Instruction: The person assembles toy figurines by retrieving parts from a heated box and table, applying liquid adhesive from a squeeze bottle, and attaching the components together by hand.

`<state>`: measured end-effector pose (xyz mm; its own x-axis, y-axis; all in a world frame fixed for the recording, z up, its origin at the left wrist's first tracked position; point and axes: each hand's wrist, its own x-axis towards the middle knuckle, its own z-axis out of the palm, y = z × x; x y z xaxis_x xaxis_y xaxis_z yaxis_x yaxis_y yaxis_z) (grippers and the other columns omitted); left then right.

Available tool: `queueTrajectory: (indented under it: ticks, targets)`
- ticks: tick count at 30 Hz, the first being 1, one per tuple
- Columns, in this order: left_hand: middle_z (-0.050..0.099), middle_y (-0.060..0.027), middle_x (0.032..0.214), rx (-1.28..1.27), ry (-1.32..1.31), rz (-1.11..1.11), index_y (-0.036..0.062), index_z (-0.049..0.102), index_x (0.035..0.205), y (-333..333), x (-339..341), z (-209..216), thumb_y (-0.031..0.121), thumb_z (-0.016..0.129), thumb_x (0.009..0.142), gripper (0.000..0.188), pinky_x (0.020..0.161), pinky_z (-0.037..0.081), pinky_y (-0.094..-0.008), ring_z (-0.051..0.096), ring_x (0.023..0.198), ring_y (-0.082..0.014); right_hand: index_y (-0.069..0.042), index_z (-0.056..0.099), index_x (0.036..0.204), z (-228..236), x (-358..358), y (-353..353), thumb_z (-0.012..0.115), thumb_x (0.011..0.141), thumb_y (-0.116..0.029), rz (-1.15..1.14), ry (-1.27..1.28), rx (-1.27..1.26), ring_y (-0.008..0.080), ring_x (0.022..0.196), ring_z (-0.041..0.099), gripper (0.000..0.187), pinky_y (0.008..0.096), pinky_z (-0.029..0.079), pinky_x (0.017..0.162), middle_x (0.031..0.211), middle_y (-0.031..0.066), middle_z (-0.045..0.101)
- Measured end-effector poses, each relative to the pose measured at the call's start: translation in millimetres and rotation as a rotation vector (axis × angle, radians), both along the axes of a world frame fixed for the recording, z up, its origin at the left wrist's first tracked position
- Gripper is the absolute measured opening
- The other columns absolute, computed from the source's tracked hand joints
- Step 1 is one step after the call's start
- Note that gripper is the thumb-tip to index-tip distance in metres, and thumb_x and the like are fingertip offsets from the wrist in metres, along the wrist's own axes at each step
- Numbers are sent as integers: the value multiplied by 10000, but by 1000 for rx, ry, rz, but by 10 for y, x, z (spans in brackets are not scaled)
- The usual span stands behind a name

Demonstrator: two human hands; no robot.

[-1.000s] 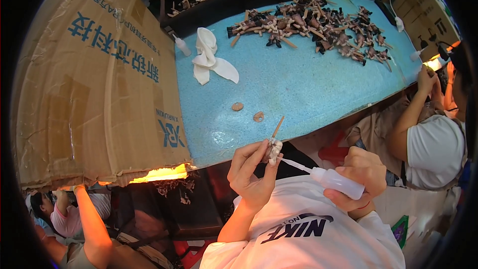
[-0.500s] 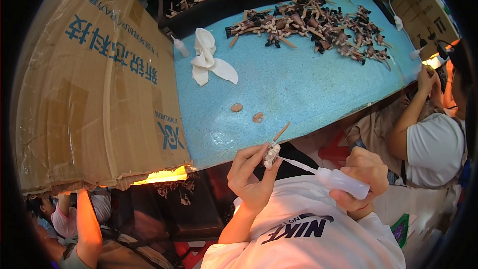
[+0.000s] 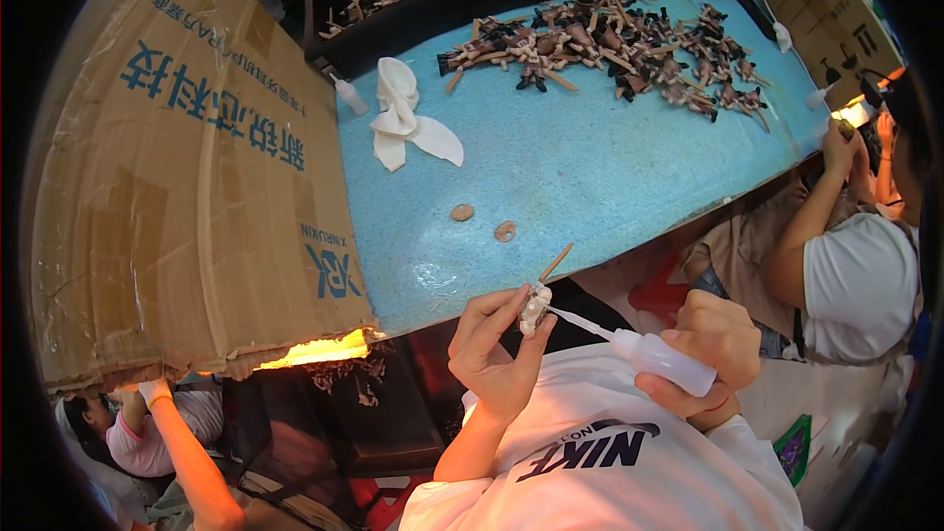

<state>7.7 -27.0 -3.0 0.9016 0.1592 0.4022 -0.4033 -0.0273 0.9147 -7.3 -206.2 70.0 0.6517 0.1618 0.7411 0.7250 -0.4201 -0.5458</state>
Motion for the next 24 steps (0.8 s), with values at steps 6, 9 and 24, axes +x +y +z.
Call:
queueTrajectory:
  ticks: [6,9,24]
  targets:
    - [613,-121,880,3,16,-6,-32,641,1005,13,-8,-6,-108,723,615,406,678,465,-242,585,768,-159,13,574,778,26,-13,-6,802,583,-114,7,12,12,152,390,370,326,243,250,368,507,35,444]
    - [613,-120,885,-18,31,-12,-32,641,1005,11,-18,-17,-108,724,614,406,679,466,-241,585,771,-159,18,572,777,15,-13,-18,799,586,-115,5,-1,31,150,388,371,325,244,249,368,504,35,445]
    - [620,-138,908,-63,113,-49,-52,637,973,42,-47,-41,-106,710,627,358,702,471,-257,590,797,-175,-4,573,780,35,-39,-11,810,580,-139,3,18,38,149,390,399,339,245,271,366,518,32,485]
